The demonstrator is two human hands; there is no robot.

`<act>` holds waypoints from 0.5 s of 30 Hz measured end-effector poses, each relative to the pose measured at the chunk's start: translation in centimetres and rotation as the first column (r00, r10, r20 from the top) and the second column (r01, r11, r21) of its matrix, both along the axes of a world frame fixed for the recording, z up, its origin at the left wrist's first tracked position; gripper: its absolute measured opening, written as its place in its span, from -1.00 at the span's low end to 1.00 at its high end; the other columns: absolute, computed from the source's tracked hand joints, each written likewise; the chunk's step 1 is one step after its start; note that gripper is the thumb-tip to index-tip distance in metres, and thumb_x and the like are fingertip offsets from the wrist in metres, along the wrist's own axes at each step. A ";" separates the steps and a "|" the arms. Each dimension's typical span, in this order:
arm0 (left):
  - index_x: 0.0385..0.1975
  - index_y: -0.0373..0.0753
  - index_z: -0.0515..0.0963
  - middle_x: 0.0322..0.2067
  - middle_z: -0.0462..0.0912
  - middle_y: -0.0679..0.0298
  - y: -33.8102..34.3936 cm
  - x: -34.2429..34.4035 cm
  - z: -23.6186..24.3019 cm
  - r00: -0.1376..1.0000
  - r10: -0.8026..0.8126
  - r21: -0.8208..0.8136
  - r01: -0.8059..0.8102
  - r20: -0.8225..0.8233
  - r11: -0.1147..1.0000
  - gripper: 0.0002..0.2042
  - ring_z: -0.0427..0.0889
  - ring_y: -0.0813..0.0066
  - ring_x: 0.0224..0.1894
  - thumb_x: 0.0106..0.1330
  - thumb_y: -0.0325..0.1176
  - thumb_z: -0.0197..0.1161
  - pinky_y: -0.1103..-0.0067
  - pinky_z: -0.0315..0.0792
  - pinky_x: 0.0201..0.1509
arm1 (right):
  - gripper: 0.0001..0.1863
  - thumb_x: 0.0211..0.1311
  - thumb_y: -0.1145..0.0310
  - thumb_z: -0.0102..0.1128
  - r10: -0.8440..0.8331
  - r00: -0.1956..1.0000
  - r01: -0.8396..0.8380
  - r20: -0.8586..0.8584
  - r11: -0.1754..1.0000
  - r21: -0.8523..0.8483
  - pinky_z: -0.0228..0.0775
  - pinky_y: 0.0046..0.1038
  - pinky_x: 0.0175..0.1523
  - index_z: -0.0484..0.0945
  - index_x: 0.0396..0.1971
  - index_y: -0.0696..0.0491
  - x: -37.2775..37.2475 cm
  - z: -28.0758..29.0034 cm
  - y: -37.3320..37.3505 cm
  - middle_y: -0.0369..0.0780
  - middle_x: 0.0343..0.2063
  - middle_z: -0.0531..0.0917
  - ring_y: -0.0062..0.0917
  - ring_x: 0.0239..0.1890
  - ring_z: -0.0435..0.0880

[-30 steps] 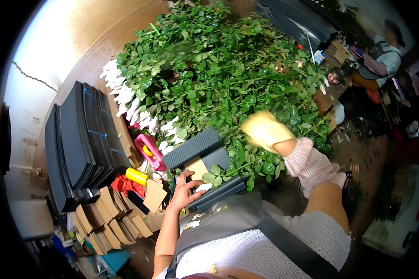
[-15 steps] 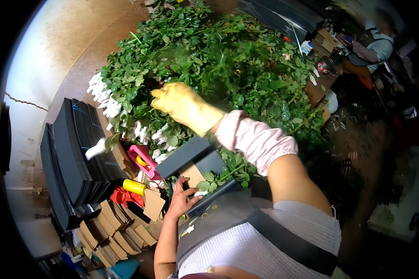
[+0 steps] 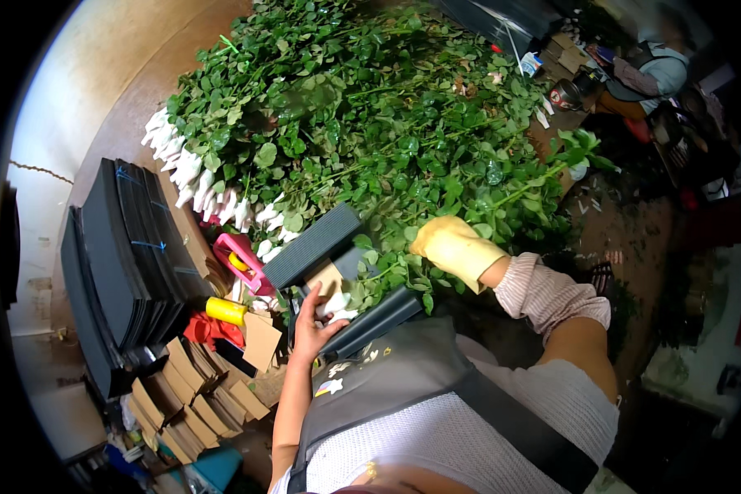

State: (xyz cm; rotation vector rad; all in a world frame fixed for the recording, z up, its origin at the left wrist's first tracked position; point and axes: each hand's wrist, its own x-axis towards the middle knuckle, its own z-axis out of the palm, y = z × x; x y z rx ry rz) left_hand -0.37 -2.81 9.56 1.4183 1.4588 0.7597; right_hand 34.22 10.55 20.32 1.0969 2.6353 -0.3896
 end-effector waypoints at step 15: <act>-0.13 -0.20 0.57 -0.16 0.62 0.15 2.2 1.1 1.9 0.935 -0.127 0.221 0.209 -0.332 0.953 -0.72 0.61 0.06 -0.06 0.21 -0.30 0.44 0.28 0.50 0.02 | -0.77 0.28 0.33 0.20 -0.136 0.967 0.237 -0.216 0.795 0.558 0.43 -0.25 0.23 0.71 -0.11 -0.03 -8.7 -8.0 17.9 -0.27 -0.10 0.69 -0.31 0.03 0.65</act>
